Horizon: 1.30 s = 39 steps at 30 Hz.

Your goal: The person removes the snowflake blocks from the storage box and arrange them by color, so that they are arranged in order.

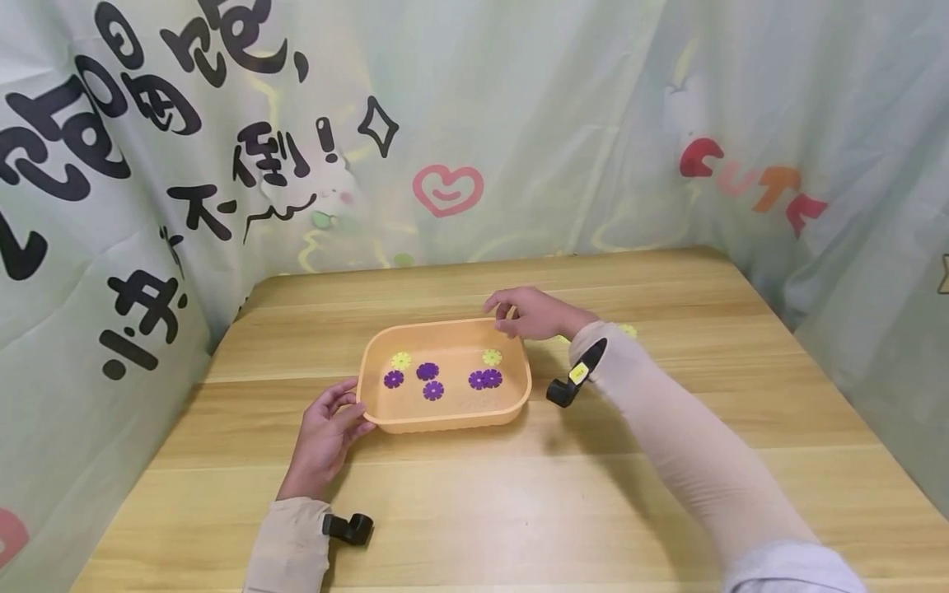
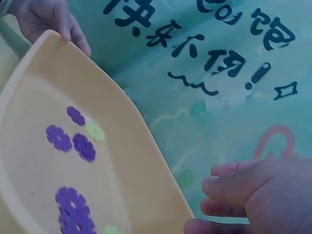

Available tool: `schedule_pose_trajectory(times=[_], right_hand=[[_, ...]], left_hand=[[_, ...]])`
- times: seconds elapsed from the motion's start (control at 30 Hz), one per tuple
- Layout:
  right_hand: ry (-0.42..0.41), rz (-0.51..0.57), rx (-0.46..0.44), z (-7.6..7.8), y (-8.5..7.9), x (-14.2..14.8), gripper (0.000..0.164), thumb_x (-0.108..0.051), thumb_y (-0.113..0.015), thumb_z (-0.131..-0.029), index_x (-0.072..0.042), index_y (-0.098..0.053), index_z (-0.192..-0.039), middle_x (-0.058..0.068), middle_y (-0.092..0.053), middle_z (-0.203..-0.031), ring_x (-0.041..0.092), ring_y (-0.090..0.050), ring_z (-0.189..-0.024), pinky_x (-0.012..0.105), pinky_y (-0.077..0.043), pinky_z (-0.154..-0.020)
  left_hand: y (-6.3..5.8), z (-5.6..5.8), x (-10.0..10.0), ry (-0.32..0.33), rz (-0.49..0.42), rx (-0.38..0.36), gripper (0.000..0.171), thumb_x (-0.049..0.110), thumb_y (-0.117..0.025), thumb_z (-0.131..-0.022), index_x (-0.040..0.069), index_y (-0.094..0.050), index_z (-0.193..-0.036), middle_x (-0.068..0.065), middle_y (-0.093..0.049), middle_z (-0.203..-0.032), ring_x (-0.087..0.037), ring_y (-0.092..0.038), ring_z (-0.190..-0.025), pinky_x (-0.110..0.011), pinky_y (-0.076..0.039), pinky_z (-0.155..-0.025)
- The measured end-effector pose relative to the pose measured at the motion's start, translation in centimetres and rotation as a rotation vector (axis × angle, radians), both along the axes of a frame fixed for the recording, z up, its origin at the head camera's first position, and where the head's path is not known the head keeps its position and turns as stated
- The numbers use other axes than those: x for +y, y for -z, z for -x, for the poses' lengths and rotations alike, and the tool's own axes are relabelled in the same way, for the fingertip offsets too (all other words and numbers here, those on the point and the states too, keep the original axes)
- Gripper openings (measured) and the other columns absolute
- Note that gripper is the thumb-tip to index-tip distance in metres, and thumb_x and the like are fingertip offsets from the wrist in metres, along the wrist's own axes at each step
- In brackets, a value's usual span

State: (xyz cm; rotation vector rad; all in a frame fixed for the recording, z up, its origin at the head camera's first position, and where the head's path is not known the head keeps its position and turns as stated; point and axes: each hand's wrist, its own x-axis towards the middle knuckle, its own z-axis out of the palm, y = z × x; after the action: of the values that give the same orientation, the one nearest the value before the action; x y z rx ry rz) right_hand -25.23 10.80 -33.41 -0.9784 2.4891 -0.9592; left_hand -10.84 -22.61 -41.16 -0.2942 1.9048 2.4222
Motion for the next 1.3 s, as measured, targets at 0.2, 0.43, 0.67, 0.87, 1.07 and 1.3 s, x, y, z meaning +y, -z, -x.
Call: schedule_pose_trajectory(times=[0.2,0.43,0.67,0.87,1.07,1.3], right_hand=[[-0.035,-0.07,-0.076,-0.3,-0.1,-2.1,0.033,-0.006,-0.051,-0.1,0.0,-0.052,-0.132,0.018,-0.06,-0.112,0.029,-0.067,-0.084,0.028,-0.055,-0.057],[-0.073,-0.16,-0.133,-0.5,0.5,-4.1,0.035,-0.007,-0.048,-0.101,-0.002,-0.049,-0.136,0.017,-0.058,-0.117,0.031,-0.065,-0.093,0.035,-0.059,-0.065],[-0.055,-0.241,-0.25,-0.7,1.2,-5.4,0.037,-0.01,-0.045,-0.102,-0.006,-0.047,-0.139,0.015,-0.053,-0.12,0.025,-0.06,-0.077,0.031,-0.057,-0.065],[-0.054,-0.239,-0.269,-0.7,2.0,-6.4,0.035,-0.009,-0.044,-0.102,-0.006,-0.049,-0.136,0.014,-0.051,-0.122,0.017,-0.054,-0.065,0.027,-0.053,-0.06],[-0.069,-0.169,-0.274,-0.7,2.7,-7.7,0.032,-0.005,-0.047,-0.1,-0.005,-0.053,-0.131,0.015,-0.054,-0.124,0.021,-0.06,-0.082,0.027,-0.057,-0.065],[-0.139,-0.114,-0.249,-0.2,3.4,-8.3,0.035,0.01,-0.05,-0.093,-0.004,-0.057,-0.124,0.012,-0.061,-0.113,0.021,-0.058,-0.103,0.026,-0.057,-0.076]], left_hand=[[0.1,0.0,0.0,0.002,-0.003,0.006,0.047,-0.01,-0.051,-0.094,-0.004,-0.039,-0.139,-0.004,-0.043,-0.1,-0.008,-0.057,-0.075,-0.021,-0.06,-0.068],[0.0,0.0,-0.1,0.006,-0.004,0.009,0.047,-0.011,-0.051,-0.094,-0.004,-0.039,-0.139,-0.003,-0.044,-0.099,-0.008,-0.057,-0.074,-0.021,-0.06,-0.068],[0.0,0.0,-0.1,0.006,0.005,0.003,0.047,-0.01,-0.051,-0.094,-0.004,-0.039,-0.138,-0.004,-0.044,-0.1,-0.008,-0.057,-0.075,-0.022,-0.06,-0.069],[0.0,0.0,-0.1,0.0,0.012,0.001,0.047,-0.01,-0.052,-0.094,-0.003,-0.039,-0.139,-0.004,-0.043,-0.1,-0.009,-0.058,-0.076,-0.022,-0.06,-0.069],[0.0,-0.1,-0.1,-0.011,0.003,0.005,0.046,-0.01,-0.052,-0.094,-0.003,-0.04,-0.138,-0.004,-0.044,-0.1,-0.009,-0.058,-0.075,-0.021,-0.06,-0.068],[0.0,-0.1,0.1,-0.014,-0.004,0.013,0.046,-0.013,-0.05,-0.093,-0.005,-0.04,-0.137,-0.006,-0.044,-0.1,-0.01,-0.057,-0.073,-0.022,-0.06,-0.067]])
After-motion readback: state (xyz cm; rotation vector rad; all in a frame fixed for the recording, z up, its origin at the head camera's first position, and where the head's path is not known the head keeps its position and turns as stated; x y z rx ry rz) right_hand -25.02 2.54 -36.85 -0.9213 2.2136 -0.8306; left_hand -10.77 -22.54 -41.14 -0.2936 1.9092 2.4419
